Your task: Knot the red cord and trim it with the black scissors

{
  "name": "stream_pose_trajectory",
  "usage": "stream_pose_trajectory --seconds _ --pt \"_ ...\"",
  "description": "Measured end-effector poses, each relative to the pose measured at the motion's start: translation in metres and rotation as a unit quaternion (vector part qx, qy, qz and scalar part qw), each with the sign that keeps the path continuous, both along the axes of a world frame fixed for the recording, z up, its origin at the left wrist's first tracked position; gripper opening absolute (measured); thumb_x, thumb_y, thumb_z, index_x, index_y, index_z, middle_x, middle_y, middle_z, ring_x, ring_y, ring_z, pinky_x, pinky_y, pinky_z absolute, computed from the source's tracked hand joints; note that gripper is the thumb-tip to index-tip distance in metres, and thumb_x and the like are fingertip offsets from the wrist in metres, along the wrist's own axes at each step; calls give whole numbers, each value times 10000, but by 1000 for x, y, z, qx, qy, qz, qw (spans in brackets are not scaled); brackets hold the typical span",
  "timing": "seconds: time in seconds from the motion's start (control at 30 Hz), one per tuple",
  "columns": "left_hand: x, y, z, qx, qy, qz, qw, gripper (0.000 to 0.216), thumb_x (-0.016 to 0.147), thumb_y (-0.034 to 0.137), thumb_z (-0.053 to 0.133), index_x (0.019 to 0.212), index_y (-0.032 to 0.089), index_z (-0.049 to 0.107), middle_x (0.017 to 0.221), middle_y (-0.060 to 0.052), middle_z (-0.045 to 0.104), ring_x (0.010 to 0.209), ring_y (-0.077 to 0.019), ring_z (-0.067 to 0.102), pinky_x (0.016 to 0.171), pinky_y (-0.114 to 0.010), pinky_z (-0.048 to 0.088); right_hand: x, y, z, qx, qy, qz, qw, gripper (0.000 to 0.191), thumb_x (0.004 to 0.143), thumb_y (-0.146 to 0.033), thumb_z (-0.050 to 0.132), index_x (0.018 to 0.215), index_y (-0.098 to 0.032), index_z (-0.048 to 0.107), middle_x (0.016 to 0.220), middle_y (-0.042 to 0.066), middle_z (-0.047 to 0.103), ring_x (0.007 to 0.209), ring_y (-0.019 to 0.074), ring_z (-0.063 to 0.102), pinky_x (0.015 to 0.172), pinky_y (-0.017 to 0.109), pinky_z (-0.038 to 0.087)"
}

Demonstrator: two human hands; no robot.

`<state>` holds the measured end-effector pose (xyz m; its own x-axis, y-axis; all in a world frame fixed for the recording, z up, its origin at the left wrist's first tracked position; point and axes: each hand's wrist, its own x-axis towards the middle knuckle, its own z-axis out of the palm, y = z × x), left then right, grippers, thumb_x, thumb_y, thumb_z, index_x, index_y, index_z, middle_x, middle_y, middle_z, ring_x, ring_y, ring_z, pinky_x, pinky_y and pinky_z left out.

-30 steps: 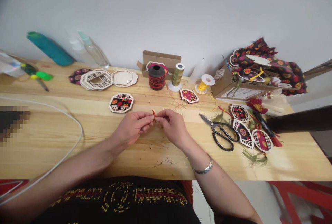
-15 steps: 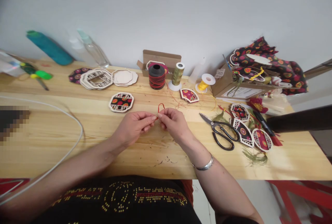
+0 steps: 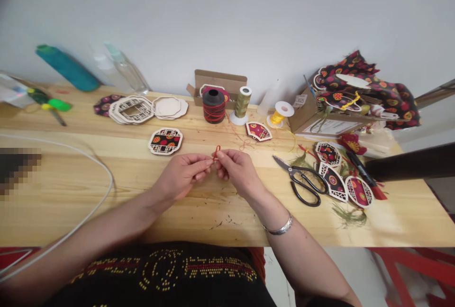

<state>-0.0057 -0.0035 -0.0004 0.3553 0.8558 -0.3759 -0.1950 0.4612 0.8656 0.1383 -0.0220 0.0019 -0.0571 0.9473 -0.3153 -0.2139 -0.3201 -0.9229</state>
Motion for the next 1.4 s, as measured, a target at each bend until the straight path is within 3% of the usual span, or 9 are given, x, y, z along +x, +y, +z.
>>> stream_pose_trajectory --seconds 0.1,0.27,0.57,0.73,1.0,1.17,1.4 --pt "0 1 0 -20 -21 -3 1000 136 658 227 710 633 101 665 541 13 545 407 -15 358 401 -184 198 0 0 0 0 -13 12 1000 358 699 -479 670 760 -126 675 595 2 604 462 71 498 423 204 349" --pt "0 3 -1 -32 -37 -3 999 163 638 213 716 575 89 630 539 6 542 395 -7 350 394 -176 186 0 1 -5 11 -44 -19 999 232 626 -308 750 772 -130 720 533 -21 593 446 51 447 441 197 340" --pt "-1 2 -3 -47 -30 -8 998 160 657 222 718 605 93 640 558 -6 556 400 -9 362 384 -166 177 -1 0 -3 59 -120 -36 990 155 666 -284 691 621 -152 624 493 -42 546 425 63 431 428 209 344" --pt "-1 2 -3 -48 -20 -8 999 156 680 220 706 617 90 647 556 -9 559 402 -10 371 385 -162 176 1 -1 -5 121 -218 -33 968 118 720 -265 625 661 -163 626 538 -23 579 455 83 469 449 215 369" --pt "-1 1 2 -39 31 -11 999 111 713 201 672 656 106 676 621 -46 634 415 -32 417 376 -173 178 2 -4 -5 192 -385 -11 903 119 789 -203 560 704 -172 639 648 17 652 617 133 578 578 238 416" --pt "-2 4 5 -42 29 -13 999 103 717 213 666 700 113 682 767 -95 706 407 -32 431 366 -173 176 3 -5 -4 199 -400 -15 894 120 795 -173 543 731 -182 644 645 10 662 619 140 589 603 244 425" --pt "-4 5 7 -32 8 -8 999 98 675 219 701 686 122 686 788 -89 713 428 -36 455 368 -167 209 4 -4 -2 193 -393 -32 899 119 806 -208 544 713 -199 619 602 4 628 619 151 578 607 262 414"
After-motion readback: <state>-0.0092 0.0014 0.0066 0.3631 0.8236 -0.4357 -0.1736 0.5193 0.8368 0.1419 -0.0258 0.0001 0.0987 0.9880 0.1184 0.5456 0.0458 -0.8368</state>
